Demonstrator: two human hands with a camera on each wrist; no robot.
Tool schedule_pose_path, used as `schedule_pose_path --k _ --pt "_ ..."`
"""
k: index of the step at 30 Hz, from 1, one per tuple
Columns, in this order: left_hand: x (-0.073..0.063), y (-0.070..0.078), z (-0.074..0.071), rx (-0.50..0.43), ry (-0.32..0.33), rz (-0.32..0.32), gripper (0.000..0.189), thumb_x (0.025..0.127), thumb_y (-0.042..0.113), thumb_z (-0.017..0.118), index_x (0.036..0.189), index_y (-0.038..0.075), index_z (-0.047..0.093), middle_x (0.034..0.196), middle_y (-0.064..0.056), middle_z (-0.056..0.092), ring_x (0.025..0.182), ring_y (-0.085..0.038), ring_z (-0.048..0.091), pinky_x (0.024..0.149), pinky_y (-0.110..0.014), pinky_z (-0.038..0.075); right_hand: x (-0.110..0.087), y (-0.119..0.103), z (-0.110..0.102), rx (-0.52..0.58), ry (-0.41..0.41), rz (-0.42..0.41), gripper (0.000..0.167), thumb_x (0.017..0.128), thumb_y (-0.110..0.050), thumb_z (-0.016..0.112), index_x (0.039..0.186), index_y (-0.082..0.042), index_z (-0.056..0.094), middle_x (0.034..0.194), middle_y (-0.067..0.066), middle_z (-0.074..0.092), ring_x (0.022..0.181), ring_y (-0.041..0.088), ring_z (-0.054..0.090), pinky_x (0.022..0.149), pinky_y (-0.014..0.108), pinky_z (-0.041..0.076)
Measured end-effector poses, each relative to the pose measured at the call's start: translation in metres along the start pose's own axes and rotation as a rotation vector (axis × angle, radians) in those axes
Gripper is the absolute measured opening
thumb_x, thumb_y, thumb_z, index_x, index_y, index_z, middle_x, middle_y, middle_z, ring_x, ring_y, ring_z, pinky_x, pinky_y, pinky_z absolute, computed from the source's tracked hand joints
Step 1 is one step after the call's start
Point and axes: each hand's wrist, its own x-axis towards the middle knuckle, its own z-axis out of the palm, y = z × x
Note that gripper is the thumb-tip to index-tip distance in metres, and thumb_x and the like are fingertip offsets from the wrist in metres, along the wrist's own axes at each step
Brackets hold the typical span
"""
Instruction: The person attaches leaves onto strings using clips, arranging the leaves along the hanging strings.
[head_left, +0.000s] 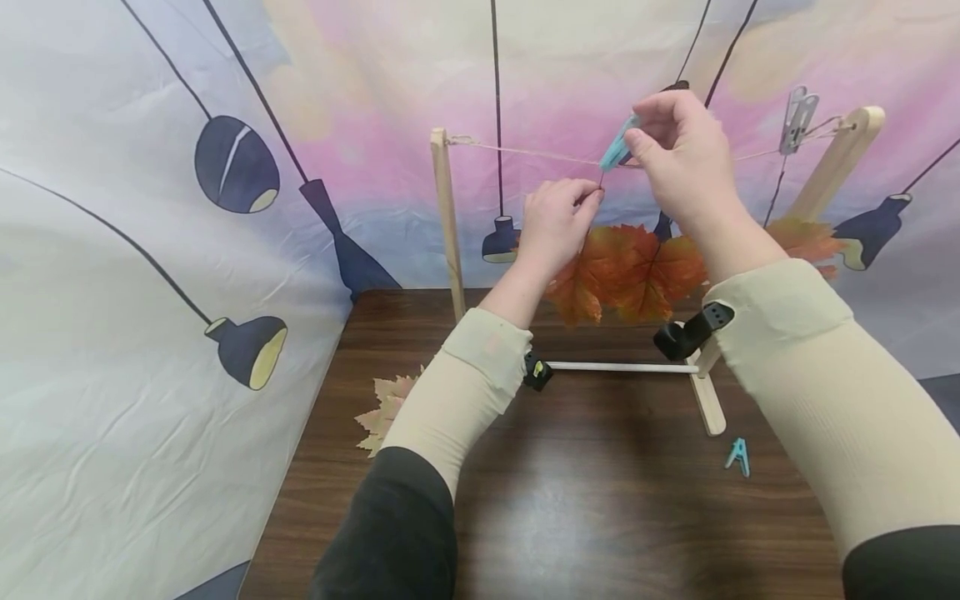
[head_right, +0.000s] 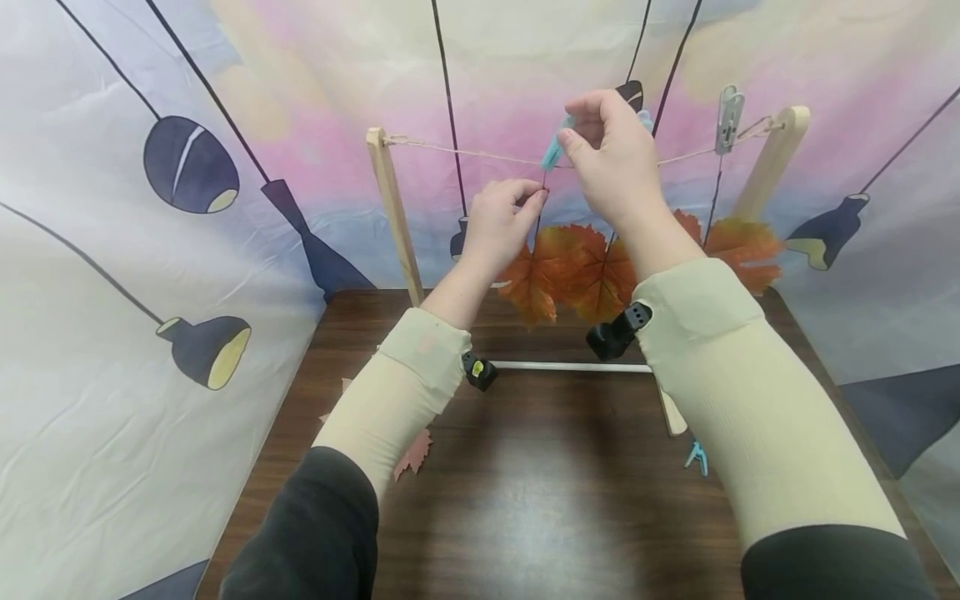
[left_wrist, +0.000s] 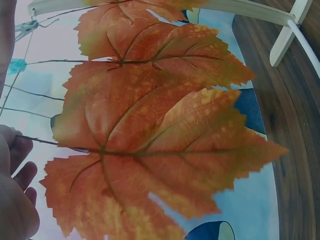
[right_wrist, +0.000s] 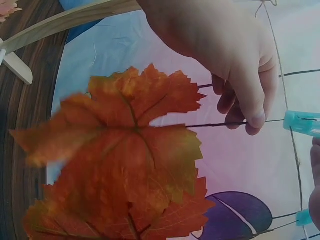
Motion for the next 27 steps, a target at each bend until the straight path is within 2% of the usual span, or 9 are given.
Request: schedule_pose_path --k 3,9,18,23,27 --pt "-0.0002 -0.0009 0.0011 0.007 0.000 -0.002 0.024 0.096 0.033 0.052 0.107 0.022 0.070 0.093 0.010 0.066 0.095 -0.013 0.052 0.083 -0.029 0.033 -0.0011 0.0000 -0.0007 -0.049 -0.036 0.014 0.036 0.093 -0.025 0.057 0.128 -0.017 0.052 0.111 0.000 0.060 0.101 0.010 0.057 0.089 0.026 0.044" --pt "-0.0001 -0.0009 0.0010 0.008 -0.010 -0.013 0.024 0.096 0.033 0.052 0.108 0.022 0.070 0.093 0.008 0.065 0.096 -0.013 0.051 0.083 -0.029 0.033 -0.0015 -0.0007 -0.0023 -0.101 -0.053 0.003 0.043 0.094 -0.027 0.055 0.136 -0.020 0.047 0.124 0.002 0.058 0.109 0.011 0.056 0.093 0.026 0.043" --pt "0.0006 0.0034 -0.0022 0.016 -0.011 -0.025 0.024 0.097 0.033 0.051 0.107 0.022 0.070 0.098 0.009 0.066 0.097 -0.012 0.051 0.085 -0.029 0.033 -0.0012 -0.0032 -0.0026 -0.184 -0.053 -0.017 0.044 0.094 -0.030 0.055 0.136 -0.020 0.047 0.124 0.003 0.058 0.111 0.012 0.055 0.092 0.024 0.043" --pt "-0.0001 0.0019 -0.0010 0.005 -0.026 -0.029 0.024 0.096 0.033 0.052 0.108 0.022 0.070 0.098 0.009 0.066 0.098 -0.012 0.052 0.087 -0.028 0.032 -0.0021 -0.0018 -0.0027 -0.133 -0.083 0.018 0.047 0.094 -0.031 0.055 0.138 -0.020 0.045 0.127 0.003 0.057 0.114 0.012 0.054 0.093 0.026 0.043" --pt "-0.0032 -0.0035 0.0017 -0.034 -0.012 -0.019 0.024 0.095 0.033 0.055 0.109 0.020 0.070 0.099 0.008 0.067 0.099 -0.012 0.052 0.091 -0.027 0.032 -0.0042 0.0012 -0.0042 -0.115 -0.105 0.022 0.050 0.093 -0.032 0.055 0.141 -0.021 0.042 0.133 0.002 0.053 0.119 0.011 0.051 0.096 0.027 0.041"
